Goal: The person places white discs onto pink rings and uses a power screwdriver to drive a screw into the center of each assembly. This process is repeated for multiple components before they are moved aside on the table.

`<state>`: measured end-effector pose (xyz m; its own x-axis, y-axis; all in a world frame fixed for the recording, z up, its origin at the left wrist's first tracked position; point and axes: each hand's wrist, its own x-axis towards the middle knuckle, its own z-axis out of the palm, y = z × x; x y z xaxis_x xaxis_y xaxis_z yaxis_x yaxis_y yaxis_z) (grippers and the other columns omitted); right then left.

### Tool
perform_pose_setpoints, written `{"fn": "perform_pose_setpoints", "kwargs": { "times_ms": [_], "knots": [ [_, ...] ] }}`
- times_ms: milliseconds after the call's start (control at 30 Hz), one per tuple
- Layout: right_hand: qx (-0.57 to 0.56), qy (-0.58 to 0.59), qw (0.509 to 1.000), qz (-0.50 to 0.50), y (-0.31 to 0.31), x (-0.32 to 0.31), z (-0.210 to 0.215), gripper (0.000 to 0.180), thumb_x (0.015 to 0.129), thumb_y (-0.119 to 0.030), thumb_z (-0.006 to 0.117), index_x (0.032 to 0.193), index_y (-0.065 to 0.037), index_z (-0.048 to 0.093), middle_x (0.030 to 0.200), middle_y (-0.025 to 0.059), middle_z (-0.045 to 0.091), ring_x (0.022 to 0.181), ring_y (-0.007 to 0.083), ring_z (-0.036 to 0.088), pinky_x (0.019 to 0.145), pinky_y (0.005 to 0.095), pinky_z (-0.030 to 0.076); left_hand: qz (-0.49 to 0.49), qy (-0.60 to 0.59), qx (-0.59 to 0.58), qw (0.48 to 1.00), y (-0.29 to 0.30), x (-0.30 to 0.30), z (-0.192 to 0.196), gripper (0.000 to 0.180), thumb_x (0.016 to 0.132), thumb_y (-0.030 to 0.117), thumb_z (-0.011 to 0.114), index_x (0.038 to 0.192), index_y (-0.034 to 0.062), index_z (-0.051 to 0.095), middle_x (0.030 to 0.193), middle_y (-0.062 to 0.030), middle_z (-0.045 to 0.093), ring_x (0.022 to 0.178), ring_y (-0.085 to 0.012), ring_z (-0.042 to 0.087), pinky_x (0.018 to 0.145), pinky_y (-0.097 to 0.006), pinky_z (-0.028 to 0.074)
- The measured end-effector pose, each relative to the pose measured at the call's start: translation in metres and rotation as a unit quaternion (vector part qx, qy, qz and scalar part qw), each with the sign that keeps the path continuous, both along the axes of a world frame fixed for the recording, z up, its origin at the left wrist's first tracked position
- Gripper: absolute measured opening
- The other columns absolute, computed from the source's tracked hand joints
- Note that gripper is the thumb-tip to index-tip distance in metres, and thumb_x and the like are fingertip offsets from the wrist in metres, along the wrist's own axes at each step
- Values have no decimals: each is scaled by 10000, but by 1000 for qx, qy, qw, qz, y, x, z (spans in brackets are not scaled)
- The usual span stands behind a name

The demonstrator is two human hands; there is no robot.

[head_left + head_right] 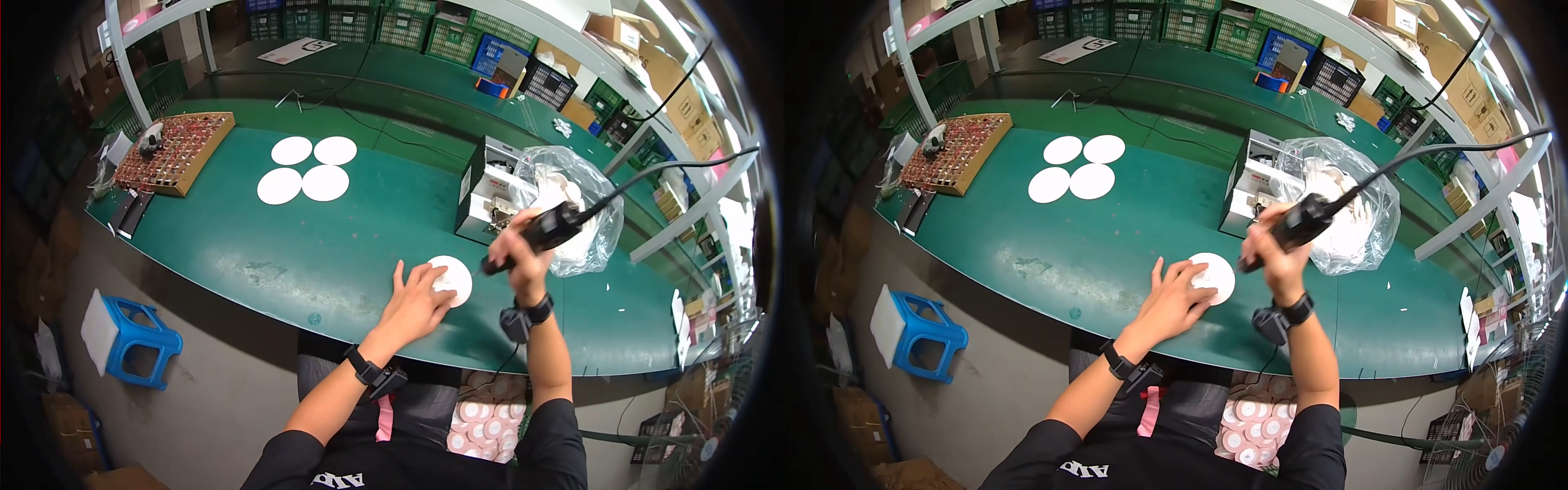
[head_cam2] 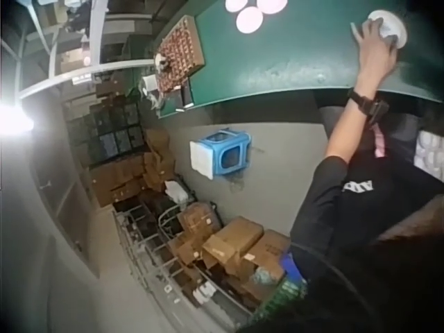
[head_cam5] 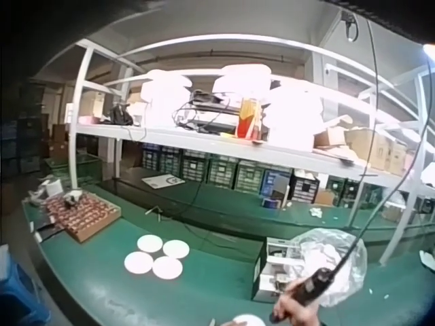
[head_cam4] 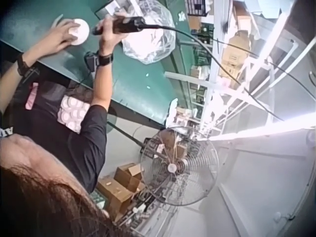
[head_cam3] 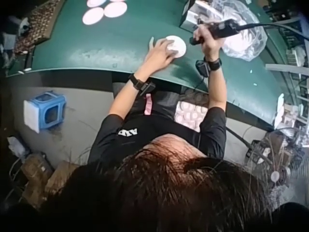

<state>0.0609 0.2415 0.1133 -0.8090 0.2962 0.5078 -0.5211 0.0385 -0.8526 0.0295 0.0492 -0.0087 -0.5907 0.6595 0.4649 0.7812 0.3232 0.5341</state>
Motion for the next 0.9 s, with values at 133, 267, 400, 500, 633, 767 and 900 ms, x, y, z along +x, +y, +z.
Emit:
{"fn": "perform_pose_setpoints", "kwargs": {
  "times_ms": [133, 267, 400, 500, 633, 767, 900],
  "knots": [
    [4, 123, 985, -118, 34, -29, 49, 184, 930, -55, 646, 1046, -29, 506, 681, 58, 513, 501, 163, 500, 526, 343, 471, -10, 1, 7, 1000, 2, 5, 3, 235, 866, 166, 709, 1088, 172, 786, 1420, -116, 553, 1362, -344, 456, 1177, -703, 193],
    [-4, 114, 987, -116, 60, -65, 61, 157, 928, -70, 662, 989, -36, 522, 671, 53, 506, 498, 159, 491, 514, 342, 462, -9, -1, 15, 1000, 2, 2, 1, 237, 858, 130, 697, 1078, 164, 781, 1410, -120, 556, 1348, -342, 465, 1177, -697, 203],
    [8, 8, 994, -110, 75, -85, 30, 147, 924, -75, 671, 952, -42, 530, 665, 51, 503, 499, 155, 484, 517, 342, 462, -16, -7, 26, 1000, 2, 3, -3, 221, 852, 130, 702, 1058, 155, 775, 1398, -122, 558, 1335, -342, 471, 1172, -693, 212],
    [-56, 18, 996, -73, 54, -64, 25, 147, 917, -49, 678, 968, -32, 541, 651, 46, 516, 496, 153, 507, 511, 320, 465, -6, -5, 32, 999, -2, -4, -9, 207, 842, 149, 717, 1042, 153, 771, 1392, -121, 558, 1326, -342, 474, 1167, -694, 216],
    [-75, 51, 995, -44, 25, -24, 34, 145, 916, -53, 673, 962, -37, 536, 649, 46, 513, 498, 160, 506, 514, 325, 464, -9, -34, 55, 998, 1, 4, 2, 189, 831, 178, 745, 1020, 169, 757, 1383, -102, 561, 1326, -323, 480, 1167, -672, 218],
    [-9, 92, 988, -120, 27, -35, 42, 150, 917, -64, 667, 968, -46, 527, 652, 50, 511, 497, 165, 502, 517, 333, 459, -18, -3, 35, 999, 0, 2, 5, 206, 815, 209, 758, 1017, 171, 755, 1379, -101, 562, 1325, -317, 480, 1167, -672, 215],
    [32, 82, 984, -158, 61, -69, 45, 164, 914, -63, 664, 995, -53, 522, 661, 58, 518, 499, 166, 505, 521, 334, 455, -25, -1, 17, 1000, 4, -1, 1, 220, 814, 212, 757, 1030, 174, 753, 1381, -100, 559, 1327, -315, 477, 1168, -672, 213]
  ]
}}
